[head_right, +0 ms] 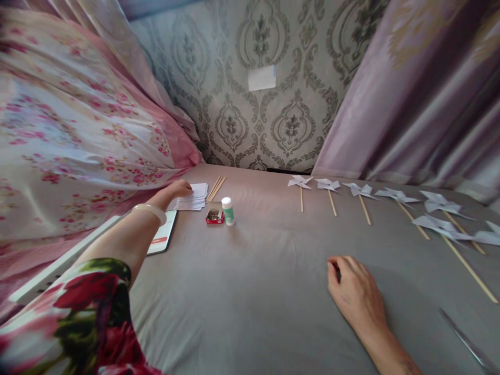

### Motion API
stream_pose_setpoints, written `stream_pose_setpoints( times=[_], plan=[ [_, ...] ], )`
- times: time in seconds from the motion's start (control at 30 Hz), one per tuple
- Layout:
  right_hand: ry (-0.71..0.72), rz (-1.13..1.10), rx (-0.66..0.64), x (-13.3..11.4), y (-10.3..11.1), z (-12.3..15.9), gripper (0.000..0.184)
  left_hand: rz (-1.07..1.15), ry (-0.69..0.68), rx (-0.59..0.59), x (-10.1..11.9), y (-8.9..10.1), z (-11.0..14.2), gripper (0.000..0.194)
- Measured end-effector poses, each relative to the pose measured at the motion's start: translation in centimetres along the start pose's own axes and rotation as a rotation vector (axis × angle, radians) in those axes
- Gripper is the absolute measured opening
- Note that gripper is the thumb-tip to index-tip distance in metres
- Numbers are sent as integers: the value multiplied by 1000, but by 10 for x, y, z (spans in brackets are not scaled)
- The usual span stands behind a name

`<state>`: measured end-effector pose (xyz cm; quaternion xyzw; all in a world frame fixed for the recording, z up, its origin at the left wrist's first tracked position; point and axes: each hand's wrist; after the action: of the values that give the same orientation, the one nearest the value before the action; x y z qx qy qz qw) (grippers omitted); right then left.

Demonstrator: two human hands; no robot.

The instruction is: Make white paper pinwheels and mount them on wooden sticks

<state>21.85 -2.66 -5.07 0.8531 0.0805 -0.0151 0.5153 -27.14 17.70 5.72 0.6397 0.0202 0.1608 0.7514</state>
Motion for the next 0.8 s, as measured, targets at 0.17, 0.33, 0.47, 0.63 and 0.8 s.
stream_pose_setpoints(
  times=[0.17,0.33,0.47,0.63,0.8],
  plan=[
    [22,3,10,4,-4,1,26,-12,34,39,-6,-6,-12,34],
    [51,-1,32,8,-8,1,25,10,69,74,-9,-10,-24,44],
    [56,3,20,8,-8,1,25,-11,65,97,-4,-9,-28,49],
    [48,11,30,8,-8,1,27,-42,70,91,0,-7,-31,48],
    [55,14,10,12,-11,2,27,-78,66,99,0,-7,-35,50]
  ],
)
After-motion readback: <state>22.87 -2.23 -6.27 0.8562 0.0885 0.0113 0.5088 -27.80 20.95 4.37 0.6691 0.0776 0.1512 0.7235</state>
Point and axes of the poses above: each hand's wrist, its own z-axis away from the middle knuckle, its own y-axis out of the back of the hand, x = y × z, and after that the axes turned 6 degrees about z, right-handed
